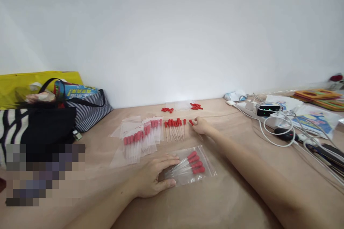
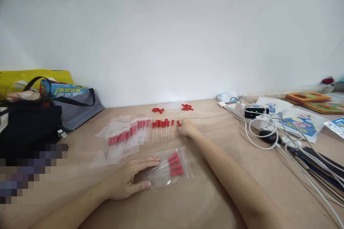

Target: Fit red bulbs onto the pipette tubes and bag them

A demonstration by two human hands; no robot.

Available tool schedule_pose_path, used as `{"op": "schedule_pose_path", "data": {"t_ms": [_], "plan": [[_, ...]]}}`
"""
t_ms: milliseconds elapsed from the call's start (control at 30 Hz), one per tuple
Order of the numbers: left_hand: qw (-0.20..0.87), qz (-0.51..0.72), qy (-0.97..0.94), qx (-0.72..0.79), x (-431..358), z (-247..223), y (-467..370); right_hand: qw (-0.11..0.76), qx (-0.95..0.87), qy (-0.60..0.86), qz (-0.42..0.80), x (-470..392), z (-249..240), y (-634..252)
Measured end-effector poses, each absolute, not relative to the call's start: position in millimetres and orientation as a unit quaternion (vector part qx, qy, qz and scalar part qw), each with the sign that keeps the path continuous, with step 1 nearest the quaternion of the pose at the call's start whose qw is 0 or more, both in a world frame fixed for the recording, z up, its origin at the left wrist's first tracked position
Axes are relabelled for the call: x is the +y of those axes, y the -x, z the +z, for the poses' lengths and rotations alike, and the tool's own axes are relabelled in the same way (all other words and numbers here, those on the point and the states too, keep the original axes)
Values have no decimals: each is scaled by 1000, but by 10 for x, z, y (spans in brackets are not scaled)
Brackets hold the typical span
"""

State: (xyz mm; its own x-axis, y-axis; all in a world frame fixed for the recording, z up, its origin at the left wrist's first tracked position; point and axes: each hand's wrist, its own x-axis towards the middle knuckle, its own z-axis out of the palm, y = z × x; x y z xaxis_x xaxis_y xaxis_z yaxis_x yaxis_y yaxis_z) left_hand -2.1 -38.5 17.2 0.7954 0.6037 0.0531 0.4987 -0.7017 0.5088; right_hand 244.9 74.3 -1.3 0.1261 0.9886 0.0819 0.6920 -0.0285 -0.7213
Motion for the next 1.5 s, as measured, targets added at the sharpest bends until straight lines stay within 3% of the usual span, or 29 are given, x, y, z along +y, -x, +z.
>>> {"op": "schedule_pose_path", "data": {"t_ms": [200, 300, 467, 933, 1067, 1333, 1500], "plan": [[230, 111, -918, 304, -390, 181, 18, 424, -554, 629, 344, 179, -59, -2820], [225, 111, -917, 310, -394, 186, 9, 582, -423, 529, 449, -136, -144, -2856], [228, 103, -915, 316, -395, 188, 3, 630, -419, 474, 451, -383, -195, -2752], [211, 118, -922, 301, -370, 166, 21, 607, -378, 445, 538, -487, -133, -2621], [206, 115, -923, 304, -369, 154, 23, 541, -418, 448, 576, -518, -154, -2639], [220, 121, -920, 301, -378, 162, 17, 392, -611, 453, 516, -488, -162, -2652], [225, 118, -920, 299, -383, 182, 3, 375, -599, 478, 523, -475, -154, -2623]]}}
